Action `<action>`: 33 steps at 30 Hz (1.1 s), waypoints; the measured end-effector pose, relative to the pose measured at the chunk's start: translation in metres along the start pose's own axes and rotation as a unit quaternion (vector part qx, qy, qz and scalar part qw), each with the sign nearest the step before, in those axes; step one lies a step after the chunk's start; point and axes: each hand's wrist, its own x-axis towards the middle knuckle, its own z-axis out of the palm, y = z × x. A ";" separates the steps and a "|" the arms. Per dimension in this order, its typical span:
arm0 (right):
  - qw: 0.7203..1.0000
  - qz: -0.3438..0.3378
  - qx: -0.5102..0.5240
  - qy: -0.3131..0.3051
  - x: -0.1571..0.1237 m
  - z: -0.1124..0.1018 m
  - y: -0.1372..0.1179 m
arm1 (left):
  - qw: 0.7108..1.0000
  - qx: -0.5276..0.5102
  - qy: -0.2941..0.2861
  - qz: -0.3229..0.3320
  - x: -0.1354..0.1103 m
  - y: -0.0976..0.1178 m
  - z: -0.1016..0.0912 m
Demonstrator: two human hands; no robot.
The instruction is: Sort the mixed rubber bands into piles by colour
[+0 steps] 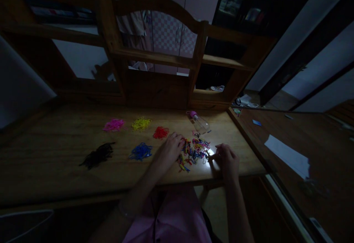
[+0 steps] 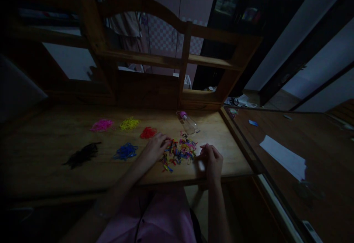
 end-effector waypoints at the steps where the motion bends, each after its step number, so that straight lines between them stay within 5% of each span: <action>1: 1.000 0.001 0.003 -0.002 0.000 0.000 -0.001 | 1.000 0.002 -0.010 0.016 0.007 0.002 0.002; 7: 1.000 0.007 0.017 -0.022 -0.002 0.000 -0.003 | 0.991 -0.008 -0.059 0.118 0.023 0.032 0.019; 11: 0.999 0.015 0.033 -0.022 -0.001 0.000 -0.002 | 0.987 0.054 -0.078 0.128 0.024 0.044 0.032; 22: 0.997 0.035 0.056 -0.028 -0.001 0.000 0.003 | 0.983 0.067 -0.095 0.139 0.032 0.034 0.046; 33: 0.998 0.029 0.049 -0.022 -0.001 -0.001 0.003 | 0.992 -0.056 -0.069 0.090 0.036 0.033 0.032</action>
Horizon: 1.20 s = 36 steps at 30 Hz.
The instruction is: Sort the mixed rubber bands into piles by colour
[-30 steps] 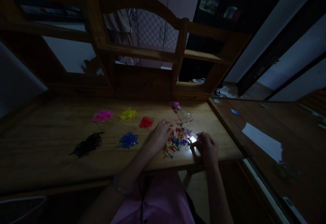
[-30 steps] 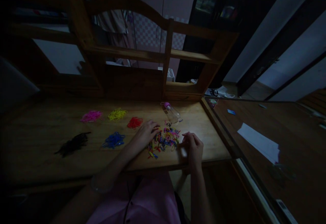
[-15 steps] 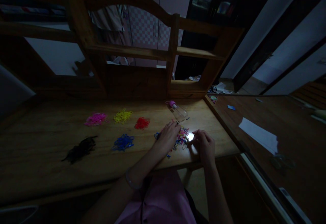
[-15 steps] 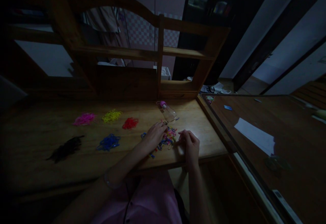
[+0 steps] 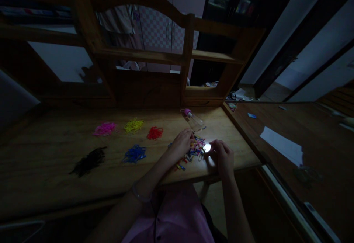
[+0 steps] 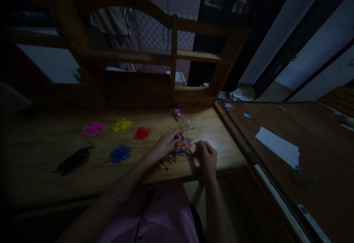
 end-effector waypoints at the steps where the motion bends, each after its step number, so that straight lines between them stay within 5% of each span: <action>1: 1.000 -0.001 0.001 -0.002 0.000 0.000 0.000 | 1.000 -0.013 0.000 -0.007 0.001 0.001 -0.002; 6: 1.000 -0.008 -0.005 -0.009 0.000 0.000 -0.001 | 0.999 -0.040 -0.015 -0.033 0.003 0.003 -0.009; 22: 1.000 -0.005 -0.006 -0.005 0.001 -0.001 0.002 | 0.993 0.036 -0.072 0.082 0.009 -0.022 0.005; 31: 1.000 -0.006 -0.020 -0.016 0.000 -0.002 0.003 | 0.981 0.120 -0.078 0.128 0.007 -0.019 0.007; 36: 0.999 -0.013 -0.024 -0.019 0.000 -0.002 0.001 | 0.991 0.044 -0.057 0.116 0.003 -0.015 -0.002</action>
